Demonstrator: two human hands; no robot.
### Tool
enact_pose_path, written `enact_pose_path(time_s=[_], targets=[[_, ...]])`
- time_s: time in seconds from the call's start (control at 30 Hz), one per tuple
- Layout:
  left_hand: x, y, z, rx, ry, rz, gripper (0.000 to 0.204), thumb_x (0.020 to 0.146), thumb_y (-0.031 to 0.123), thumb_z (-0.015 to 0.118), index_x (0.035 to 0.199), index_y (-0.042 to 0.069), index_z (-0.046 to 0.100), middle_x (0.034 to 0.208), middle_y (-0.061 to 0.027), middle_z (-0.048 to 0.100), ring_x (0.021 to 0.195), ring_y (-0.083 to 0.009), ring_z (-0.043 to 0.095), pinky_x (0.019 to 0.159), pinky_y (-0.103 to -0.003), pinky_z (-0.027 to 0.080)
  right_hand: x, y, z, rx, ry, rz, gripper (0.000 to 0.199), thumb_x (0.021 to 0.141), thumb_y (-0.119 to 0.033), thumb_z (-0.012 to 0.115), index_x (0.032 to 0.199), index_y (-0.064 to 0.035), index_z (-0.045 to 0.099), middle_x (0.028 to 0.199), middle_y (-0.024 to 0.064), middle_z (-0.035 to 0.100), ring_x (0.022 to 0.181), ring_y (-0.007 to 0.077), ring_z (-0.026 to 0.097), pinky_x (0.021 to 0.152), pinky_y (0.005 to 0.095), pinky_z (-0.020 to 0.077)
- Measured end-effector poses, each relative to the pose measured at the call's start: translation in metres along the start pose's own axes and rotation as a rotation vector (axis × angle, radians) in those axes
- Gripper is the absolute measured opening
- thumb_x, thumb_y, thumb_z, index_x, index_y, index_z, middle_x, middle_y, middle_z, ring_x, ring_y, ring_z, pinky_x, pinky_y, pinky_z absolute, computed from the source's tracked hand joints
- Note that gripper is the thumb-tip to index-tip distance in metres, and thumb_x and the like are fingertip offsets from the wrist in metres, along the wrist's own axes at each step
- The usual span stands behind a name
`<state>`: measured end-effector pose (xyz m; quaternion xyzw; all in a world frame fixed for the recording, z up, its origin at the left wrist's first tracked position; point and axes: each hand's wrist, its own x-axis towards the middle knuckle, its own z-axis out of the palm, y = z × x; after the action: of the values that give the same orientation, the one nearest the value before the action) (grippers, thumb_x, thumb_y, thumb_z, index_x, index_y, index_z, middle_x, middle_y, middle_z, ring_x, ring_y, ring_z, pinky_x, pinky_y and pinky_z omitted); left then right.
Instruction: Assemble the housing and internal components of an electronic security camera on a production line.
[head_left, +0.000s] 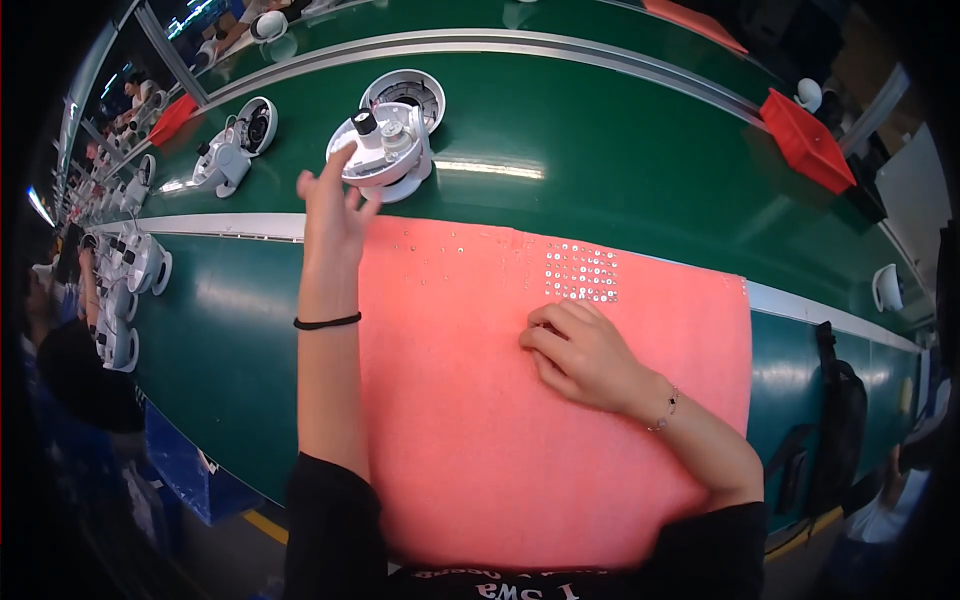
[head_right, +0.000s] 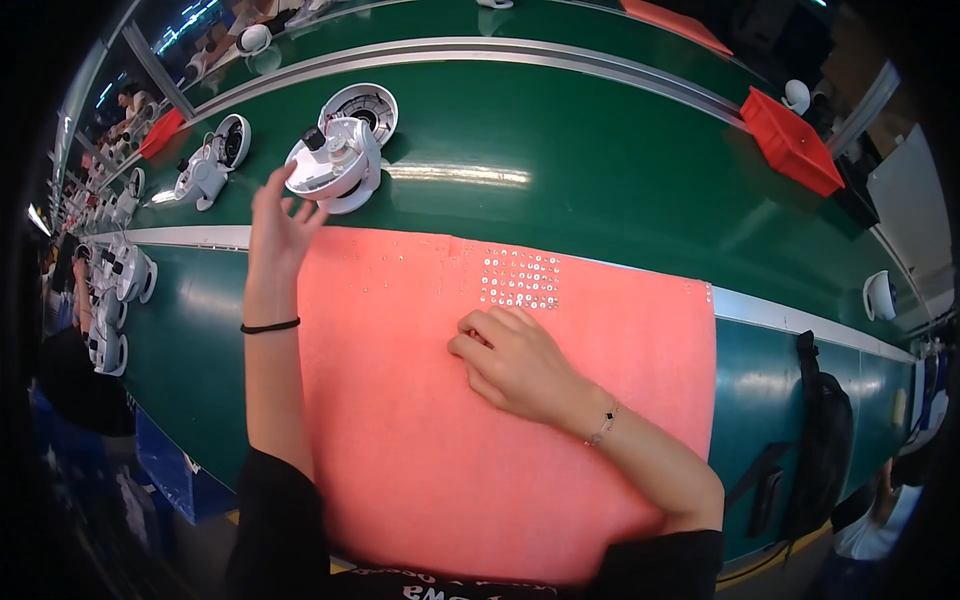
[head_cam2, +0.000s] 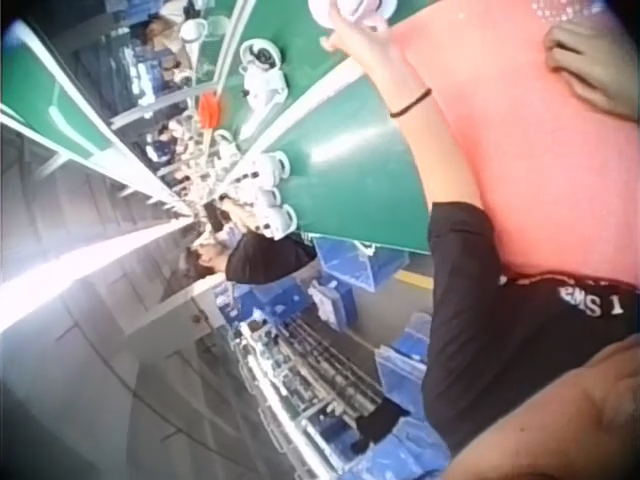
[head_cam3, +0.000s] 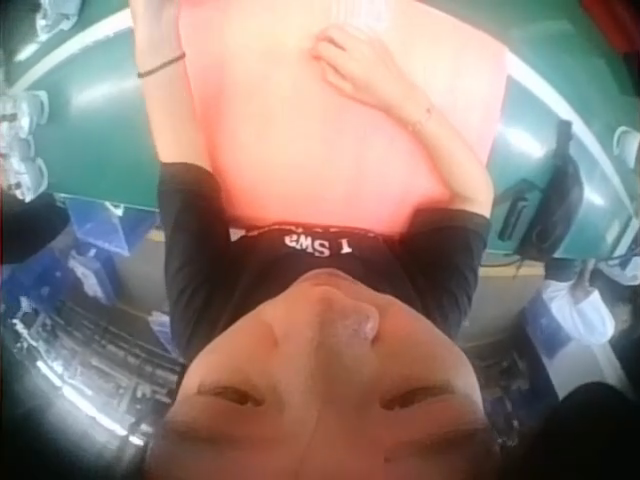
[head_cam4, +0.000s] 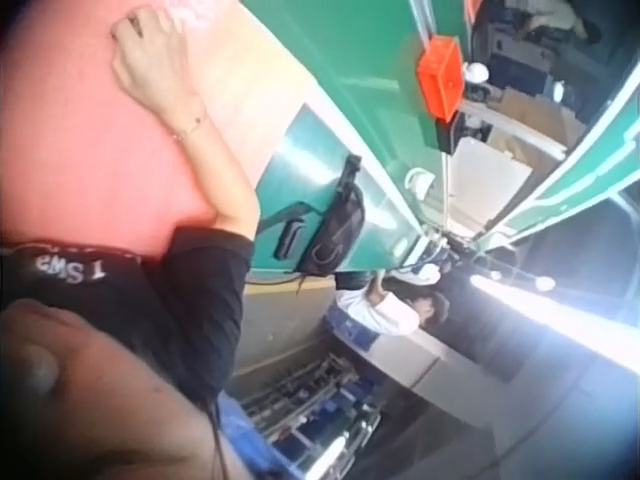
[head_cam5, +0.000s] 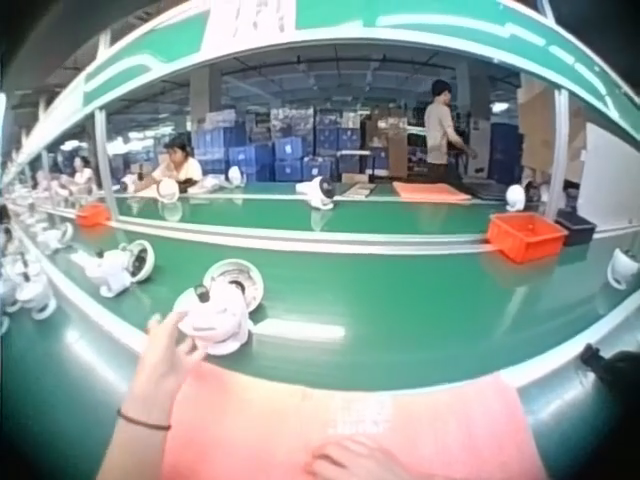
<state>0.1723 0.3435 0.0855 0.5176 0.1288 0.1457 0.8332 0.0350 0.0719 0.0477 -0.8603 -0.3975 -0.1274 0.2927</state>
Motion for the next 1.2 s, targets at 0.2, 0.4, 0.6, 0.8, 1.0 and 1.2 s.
enact_pose_path(time_s=[0.2,0.4,0.6,0.8,1.0,1.2], targets=[[0.017,-0.052,-0.005,-0.316,-0.184,-0.132,0.057,0.086,0.013,0.063,0.132,0.006,0.031,0.13,-0.0136,0.039,0.123,-0.0288,0.043,0.107,-0.041,0.036,0.002,-0.005,0.002,0.001,-0.005,-0.003,0.02,0.072,-0.004,0.063,0.091,-0.0046,0.058,0.093,0.0085,0.053,0.084,0.0261,0.053,0.076,0.0368,0.0446],[0.014,-0.04,-0.006,-0.293,-0.201,-0.106,0.056,0.085,0.017,0.064,0.129,-0.002,0.034,0.126,-0.021,0.043,0.122,-0.0311,0.047,0.105,-0.04,0.041,0.002,-0.009,0.002,0.0,-0.017,0.002,0.02,0.072,-0.004,0.062,0.091,-0.0038,0.058,0.095,0.0094,0.054,0.086,0.0268,0.054,0.076,0.0375,0.045],[-0.015,0.004,0.005,-0.07,-0.267,-0.095,0.068,0.08,0.035,0.064,0.125,-0.006,0.035,0.12,-0.03,0.046,0.104,-0.0347,0.06,0.091,-0.035,0.053,0.002,-0.001,-0.011,-0.163,0.236,0.078,0.058,0.072,-0.006,0.067,0.126,-0.0097,0.045,0.119,0.0161,0.045,0.099,0.0324,0.052,0.082,0.042,0.0454],[-0.031,0.029,0.01,0.026,-0.377,-0.181,0.06,0.084,0.045,0.049,0.114,-0.008,0.05,0.089,-0.0218,0.064,0.08,-0.0263,0.068,0.072,-0.031,0.058,-0.002,0.022,-0.028,-0.411,0.574,0.151,0.082,0.067,-0.002,0.076,0.135,-0.0125,0.032,0.132,0.0199,0.026,0.112,0.036,0.041,0.087,0.044,0.0438],[-0.054,0.039,0.026,0.137,-0.518,-0.186,0.06,0.086,0.043,0.042,0.115,-0.008,0.05,0.093,-0.0194,0.066,0.073,-0.024,0.069,0.061,-0.032,0.059,-0.001,0.026,-0.046,-0.606,0.676,0.113,0.084,0.064,0.0,0.079,0.134,-0.0137,0.035,0.136,0.019,0.021,0.121,0.0381,0.035,0.093,0.0448,0.0411],[-0.07,0.048,0.035,0.157,-0.479,-0.164,0.059,0.086,0.046,0.042,0.111,-0.006,0.056,0.092,-0.0179,0.066,0.073,-0.026,0.069,0.062,-0.036,0.06,0.004,0.01,-0.044,-0.755,0.678,0.029,0.061,0.062,0.003,0.074,0.115,-0.0251,0.061,0.128,0.0166,0.031,0.117,0.0386,0.032,0.092,0.0433,0.0399]])
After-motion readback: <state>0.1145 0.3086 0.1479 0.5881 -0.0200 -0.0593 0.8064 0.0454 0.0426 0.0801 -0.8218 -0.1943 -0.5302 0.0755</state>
